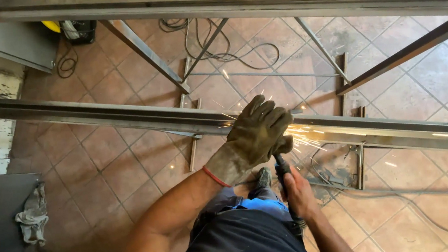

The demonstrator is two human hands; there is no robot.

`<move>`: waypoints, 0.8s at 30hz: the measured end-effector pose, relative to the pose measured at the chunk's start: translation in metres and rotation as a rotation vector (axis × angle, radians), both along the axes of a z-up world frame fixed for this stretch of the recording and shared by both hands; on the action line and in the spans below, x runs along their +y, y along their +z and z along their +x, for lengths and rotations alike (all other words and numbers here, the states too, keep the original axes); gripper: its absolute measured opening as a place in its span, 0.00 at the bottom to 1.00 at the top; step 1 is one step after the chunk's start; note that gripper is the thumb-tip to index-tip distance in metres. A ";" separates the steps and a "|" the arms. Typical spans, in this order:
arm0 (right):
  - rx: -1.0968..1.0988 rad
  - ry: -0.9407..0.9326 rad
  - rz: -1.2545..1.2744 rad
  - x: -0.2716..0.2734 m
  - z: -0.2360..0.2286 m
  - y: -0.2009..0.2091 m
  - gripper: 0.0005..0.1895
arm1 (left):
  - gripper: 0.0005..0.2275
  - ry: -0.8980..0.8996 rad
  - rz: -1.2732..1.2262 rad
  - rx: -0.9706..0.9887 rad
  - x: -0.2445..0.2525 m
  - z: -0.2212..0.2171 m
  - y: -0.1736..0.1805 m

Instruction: Welding metal beams together to construct a frame.

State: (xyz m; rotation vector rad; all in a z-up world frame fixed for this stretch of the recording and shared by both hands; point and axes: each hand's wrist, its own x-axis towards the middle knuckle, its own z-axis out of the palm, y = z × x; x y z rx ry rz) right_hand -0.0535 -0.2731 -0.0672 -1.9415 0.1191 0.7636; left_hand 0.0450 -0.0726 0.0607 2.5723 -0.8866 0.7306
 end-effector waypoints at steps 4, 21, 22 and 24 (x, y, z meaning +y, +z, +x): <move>-0.061 0.017 -0.053 0.010 -0.010 0.004 0.21 | 0.06 -0.041 -0.122 -0.027 0.004 -0.001 0.010; 0.079 -0.058 -0.160 0.019 -0.013 0.006 0.18 | 0.16 -0.158 -0.090 0.064 0.014 0.001 -0.003; 0.085 -0.053 -0.164 0.015 -0.012 0.006 0.18 | 0.16 -0.153 -0.094 0.070 0.021 0.004 -0.017; 0.085 -0.222 0.108 0.008 -0.010 0.005 0.15 | 0.23 -0.006 -0.422 0.083 0.034 0.011 -0.045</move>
